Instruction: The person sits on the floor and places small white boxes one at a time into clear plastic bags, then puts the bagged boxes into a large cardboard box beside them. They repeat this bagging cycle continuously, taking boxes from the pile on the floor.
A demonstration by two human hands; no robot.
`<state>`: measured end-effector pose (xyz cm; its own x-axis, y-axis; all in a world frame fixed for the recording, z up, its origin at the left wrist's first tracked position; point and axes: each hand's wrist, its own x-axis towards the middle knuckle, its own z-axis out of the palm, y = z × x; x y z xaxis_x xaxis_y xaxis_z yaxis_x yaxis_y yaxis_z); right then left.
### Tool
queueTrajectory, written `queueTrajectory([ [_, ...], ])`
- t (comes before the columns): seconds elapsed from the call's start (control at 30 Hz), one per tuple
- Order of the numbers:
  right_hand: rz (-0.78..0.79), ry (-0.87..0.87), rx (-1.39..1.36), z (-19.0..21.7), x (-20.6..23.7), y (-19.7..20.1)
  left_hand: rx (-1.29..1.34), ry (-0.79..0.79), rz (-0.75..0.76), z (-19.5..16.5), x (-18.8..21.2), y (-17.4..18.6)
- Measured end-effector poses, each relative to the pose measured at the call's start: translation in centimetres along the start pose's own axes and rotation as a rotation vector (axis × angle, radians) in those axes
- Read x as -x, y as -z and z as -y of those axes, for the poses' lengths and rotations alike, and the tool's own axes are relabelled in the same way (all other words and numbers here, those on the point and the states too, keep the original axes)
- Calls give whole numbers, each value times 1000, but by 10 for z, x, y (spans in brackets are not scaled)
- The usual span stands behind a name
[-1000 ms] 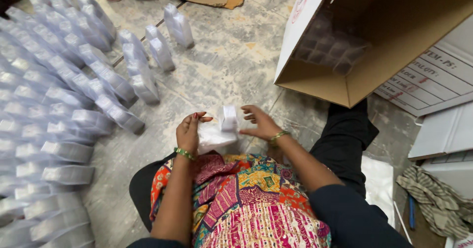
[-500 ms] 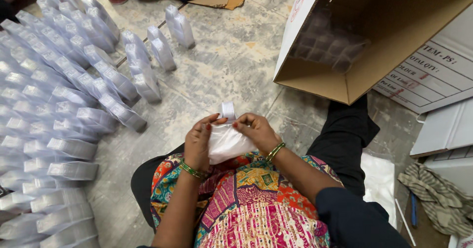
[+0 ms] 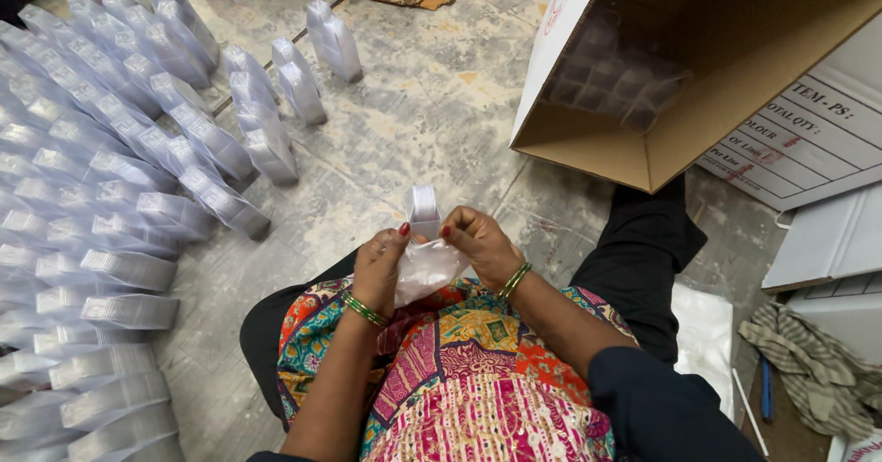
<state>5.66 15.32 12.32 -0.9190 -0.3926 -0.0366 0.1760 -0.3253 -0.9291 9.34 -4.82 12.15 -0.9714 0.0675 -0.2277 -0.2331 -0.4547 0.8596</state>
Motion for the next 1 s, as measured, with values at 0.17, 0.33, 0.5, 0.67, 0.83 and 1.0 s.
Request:
queueTrajectory([
  [0.17,17,-20,29,6,0,-5,-210,-100,-43,1,1,0],
  [0.33,122,-166,213,14,3,-14,-331,-185,-99,5,-2,0],
  [0.5,83,-30,205,-2,2,-21,-477,-260,-107,4,1,-5],
  [0.67,7,2,18,-23,-1,-7,-534,-421,-148,0,6,-10],
  [0.83,6,-34,-19,-35,-1,3,-116,-260,-130,16,0,-3],
  [1.0,-13,-114,-216,-24,2,1,80,17,-24,45,-11,18],
])
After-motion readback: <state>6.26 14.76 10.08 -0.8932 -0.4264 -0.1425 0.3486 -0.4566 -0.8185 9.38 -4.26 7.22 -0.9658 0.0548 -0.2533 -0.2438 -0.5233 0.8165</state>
